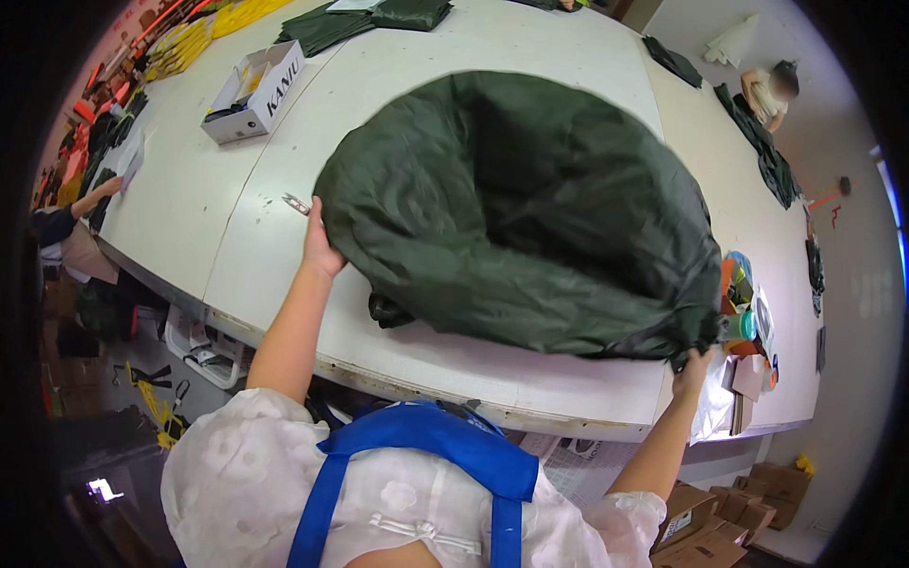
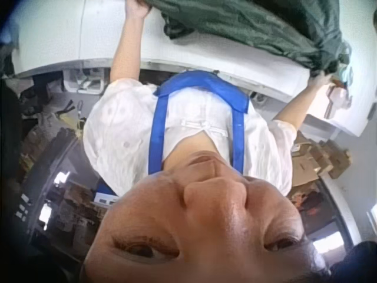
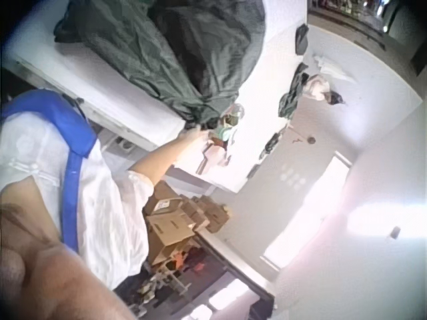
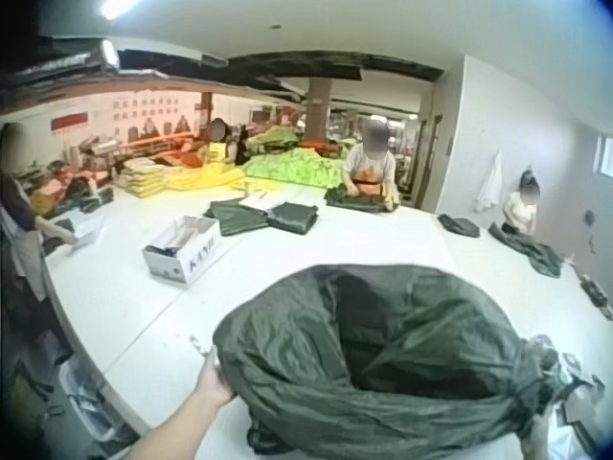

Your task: The person folds a dark green jacket on a white table, smoothing the fabric and aligning the edges. They use a small blade to cut off tags or threads, then fold the jacket into a compact rectangle.

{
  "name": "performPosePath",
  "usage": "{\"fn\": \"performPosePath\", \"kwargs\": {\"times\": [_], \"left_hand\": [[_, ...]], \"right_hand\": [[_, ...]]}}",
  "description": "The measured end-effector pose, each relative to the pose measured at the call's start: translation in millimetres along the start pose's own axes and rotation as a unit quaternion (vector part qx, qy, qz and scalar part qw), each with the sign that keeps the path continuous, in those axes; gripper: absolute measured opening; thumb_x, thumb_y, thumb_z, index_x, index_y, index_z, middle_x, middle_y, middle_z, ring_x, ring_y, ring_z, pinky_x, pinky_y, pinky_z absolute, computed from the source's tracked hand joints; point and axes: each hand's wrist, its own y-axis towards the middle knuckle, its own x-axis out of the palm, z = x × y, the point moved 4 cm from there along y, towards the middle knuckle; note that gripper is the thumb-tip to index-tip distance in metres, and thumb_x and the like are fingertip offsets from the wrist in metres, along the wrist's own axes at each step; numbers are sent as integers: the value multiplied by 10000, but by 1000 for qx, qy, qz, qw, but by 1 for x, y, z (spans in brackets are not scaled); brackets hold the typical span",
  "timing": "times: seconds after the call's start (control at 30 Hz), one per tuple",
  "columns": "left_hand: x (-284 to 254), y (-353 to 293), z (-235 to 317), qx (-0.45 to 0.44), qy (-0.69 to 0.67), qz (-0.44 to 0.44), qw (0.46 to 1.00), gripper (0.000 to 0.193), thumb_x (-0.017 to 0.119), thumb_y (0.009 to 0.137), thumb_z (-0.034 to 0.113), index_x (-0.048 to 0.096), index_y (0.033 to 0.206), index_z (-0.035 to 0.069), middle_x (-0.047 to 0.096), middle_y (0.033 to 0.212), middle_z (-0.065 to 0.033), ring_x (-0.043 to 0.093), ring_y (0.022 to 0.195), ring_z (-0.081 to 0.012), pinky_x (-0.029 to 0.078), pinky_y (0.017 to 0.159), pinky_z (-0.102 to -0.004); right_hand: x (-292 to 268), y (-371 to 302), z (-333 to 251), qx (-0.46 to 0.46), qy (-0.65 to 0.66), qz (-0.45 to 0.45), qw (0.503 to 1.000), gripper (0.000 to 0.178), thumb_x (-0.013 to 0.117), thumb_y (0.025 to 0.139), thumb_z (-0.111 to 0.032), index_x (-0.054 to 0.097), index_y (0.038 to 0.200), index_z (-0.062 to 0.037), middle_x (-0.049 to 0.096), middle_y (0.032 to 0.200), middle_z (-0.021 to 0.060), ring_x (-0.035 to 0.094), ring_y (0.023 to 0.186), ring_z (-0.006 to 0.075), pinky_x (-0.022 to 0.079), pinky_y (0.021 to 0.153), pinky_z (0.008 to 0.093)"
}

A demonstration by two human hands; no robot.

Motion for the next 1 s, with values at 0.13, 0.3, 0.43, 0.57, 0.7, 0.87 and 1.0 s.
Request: {"fn": "performPosePath", "kwargs": {"times": [0.13, 0.3, 0.43, 0.57, 0.7, 0.87, 1.0], "left_hand": [[-21, 4, -14, 3, 80, -1, 997, 541, 557, 918, 262, 359, 1387, 81, 464, 1352, -105, 476, 1202, -277, 413, 992, -458], [33, -41, -6, 91, 162, -82, 979, 657, 516, 789, -71, 318, 1394, 88, 462, 1325, -108, 512, 1160, -257, 435, 979, -417], [44, -76, -39, 58, 368, -195, 907, 584, 514, 776, -49, 412, 1338, 73, 547, 1234, -109, 548, 1116, -265, 437, 969, -393], [111, -122, -92, 129, 757, -412, 491, 459, 530, 751, 44, 572, 1205, 92, 561, 1228, -173, 532, 1135, -341, 410, 978, -408], [119, -143, -158, 249, 703, -507, 432, 417, 510, 805, 97, 559, 1218, 69, 525, 1275, -173, 471, 1211, -334, 356, 1030, -395], [110, -168, -194, 294, 648, -564, 419, 456, 466, 873, 216, 491, 1287, 25, 468, 1341, -177, 415, 1275, -321, 270, 1102, -432], [84, -164, -192, 146, 690, -627, 330, 453, 502, 812, 211, 550, 1241, 73, 508, 1292, -184, 466, 1211, -371, 351, 1039, -468]], "right_hand": [[-31, 0, 41, 126, -235, 59, 962, 668, 567, 755, -102, 330, 1367, -225, 513, 1180, 69, 531, 982, 254, 482, 715, 441], [-20, 6, 23, 86, -150, 15, 985, 664, 568, 751, -113, 340, 1369, -196, 522, 1164, 68, 541, 945, 240, 488, 684, 386], [-37, 27, 35, 28, -372, -17, 928, 729, 618, 733, -143, 312, 1394, -155, 529, 1203, 119, 566, 983, 293, 492, 763, 415], [82, -24, -57, -104, -693, -85, 708, 814, 724, 703, -203, 327, 1398, -56, 422, 1361, 215, 436, 1242, 361, 358, 1035, 402], [238, -44, -106, -154, -324, -218, 908, 827, 698, 803, -355, 271, 1434, -35, 325, 1451, 199, 346, 1332, 307, 307, 1071, 407], [378, -73, -19, -50, -413, -376, 828, 1007, 688, 733, -558, 240, 1428, 17, 324, 1440, 256, 357, 1317, 371, 391, 1002, 409], [405, -94, -7, -163, -609, -430, 646, 583, 708, 726, -436, 624, 1056, 36, 645, 979, 243, 610, 986, 391, 478, 846, 439]]}}
